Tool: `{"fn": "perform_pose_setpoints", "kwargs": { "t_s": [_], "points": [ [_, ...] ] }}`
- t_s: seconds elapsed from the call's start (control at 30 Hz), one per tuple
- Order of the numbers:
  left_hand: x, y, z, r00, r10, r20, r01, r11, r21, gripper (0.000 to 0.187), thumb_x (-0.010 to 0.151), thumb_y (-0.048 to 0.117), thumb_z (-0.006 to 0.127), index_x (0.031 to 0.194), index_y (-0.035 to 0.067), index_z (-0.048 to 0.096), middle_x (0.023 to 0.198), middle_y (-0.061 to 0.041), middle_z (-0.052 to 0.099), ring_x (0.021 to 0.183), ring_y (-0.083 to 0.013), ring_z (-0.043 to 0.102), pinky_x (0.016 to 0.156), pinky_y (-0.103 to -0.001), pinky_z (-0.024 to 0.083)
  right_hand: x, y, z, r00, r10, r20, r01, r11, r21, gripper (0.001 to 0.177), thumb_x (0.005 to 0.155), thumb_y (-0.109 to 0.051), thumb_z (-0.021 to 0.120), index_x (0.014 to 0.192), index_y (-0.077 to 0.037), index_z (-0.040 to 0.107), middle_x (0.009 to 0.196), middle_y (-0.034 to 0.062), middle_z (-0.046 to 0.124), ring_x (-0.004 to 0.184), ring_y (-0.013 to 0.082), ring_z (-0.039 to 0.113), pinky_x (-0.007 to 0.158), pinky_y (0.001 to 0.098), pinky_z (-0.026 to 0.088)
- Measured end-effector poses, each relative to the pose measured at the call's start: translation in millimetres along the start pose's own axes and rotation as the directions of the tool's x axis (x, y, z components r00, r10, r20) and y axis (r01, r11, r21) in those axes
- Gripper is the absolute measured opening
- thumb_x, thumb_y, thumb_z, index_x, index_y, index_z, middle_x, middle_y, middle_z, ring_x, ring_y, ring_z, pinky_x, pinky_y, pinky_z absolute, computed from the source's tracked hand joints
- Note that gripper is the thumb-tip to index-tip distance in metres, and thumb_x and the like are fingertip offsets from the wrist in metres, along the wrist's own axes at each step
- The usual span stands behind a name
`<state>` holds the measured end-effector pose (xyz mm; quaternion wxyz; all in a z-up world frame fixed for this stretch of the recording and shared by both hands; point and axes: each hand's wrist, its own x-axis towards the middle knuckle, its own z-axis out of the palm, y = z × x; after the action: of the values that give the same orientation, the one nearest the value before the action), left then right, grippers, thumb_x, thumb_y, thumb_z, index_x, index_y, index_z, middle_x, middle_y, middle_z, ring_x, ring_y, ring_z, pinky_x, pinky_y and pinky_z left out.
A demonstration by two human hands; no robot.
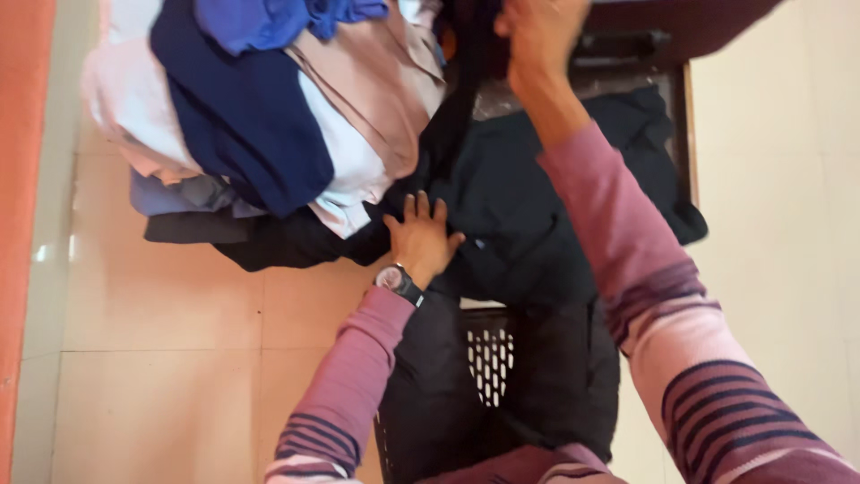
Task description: The person unzips a suitcase, opens it, adjusts the internal straps, and kemudian folds black and blue shirts before placing them inside.
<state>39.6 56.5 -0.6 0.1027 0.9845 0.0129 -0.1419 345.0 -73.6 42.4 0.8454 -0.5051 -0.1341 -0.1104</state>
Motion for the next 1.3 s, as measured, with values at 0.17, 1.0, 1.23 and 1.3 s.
{"fn": "perform_pose_setpoints", "kwargs": {
  "t_s": [0.17,1.0,1.23,1.3],
  "points": [
    [2.5,3.4,-3.5,0.996,0.014,-0.091,-0.014,1.0,0.002,0.076,0.088,0.055,0.066,0.144,0.007,0.05,0.144,-0.017,0.05,0.138,-0.0369,0.041,0.097,-0.068,0.039,-109.0,-92.1,-52.1,0.974,0.21,-0.087,-0.227,0.919,-0.323,0.019,0.085,0.006,0.064,0.095,-0.01,0.06,0.074,-0.0009,0.064,0.051,0.0087,0.056,0.044,0.025,0.045],
    [5.9,-21.0,-11.5,0.91,0.037,-0.413,0.014,0.993,0.12,0.069,0.078,0.053,0.077,0.116,-0.004,0.067,0.132,-0.016,0.056,0.128,-0.0363,0.044,0.099,-0.059,0.036,-106.4,-59.0,-128.1,0.836,0.416,-0.358,-0.476,0.874,-0.098,0.011,0.09,-0.016,0.071,0.096,-0.007,0.069,0.07,0.0017,0.057,0.052,0.0143,0.055,0.046,0.0327,0.048],
    [12.1,-28.8,-9.5,0.845,-0.07,-0.529,0.127,0.989,0.072,0.066,0.078,0.05,0.078,0.114,-0.005,0.068,0.13,-0.015,0.057,0.116,-0.0343,0.051,0.091,-0.051,0.041,-204.8,-150.2,-140.4,0.671,0.651,-0.355,-0.74,0.559,-0.374,0.014,0.089,-0.027,0.061,0.09,-0.014,0.067,0.066,0.0046,0.065,0.054,0.0202,0.062,0.047,0.0372,0.05],
    [10.4,-26.1,-12.4,0.866,-0.105,-0.489,0.155,0.986,0.063,0.06,0.079,0.046,0.078,0.112,-0.003,0.068,0.125,-0.014,0.058,0.115,-0.0336,0.052,0.091,-0.05,0.042,-214.0,-158.2,-142.5,0.763,0.553,-0.335,-0.527,0.232,-0.818,0.021,0.09,-0.028,0.067,0.085,-0.008,0.072,0.073,0.0079,0.073,0.065,0.0248,0.073,0.06,0.0415,0.06]
  ]
}}
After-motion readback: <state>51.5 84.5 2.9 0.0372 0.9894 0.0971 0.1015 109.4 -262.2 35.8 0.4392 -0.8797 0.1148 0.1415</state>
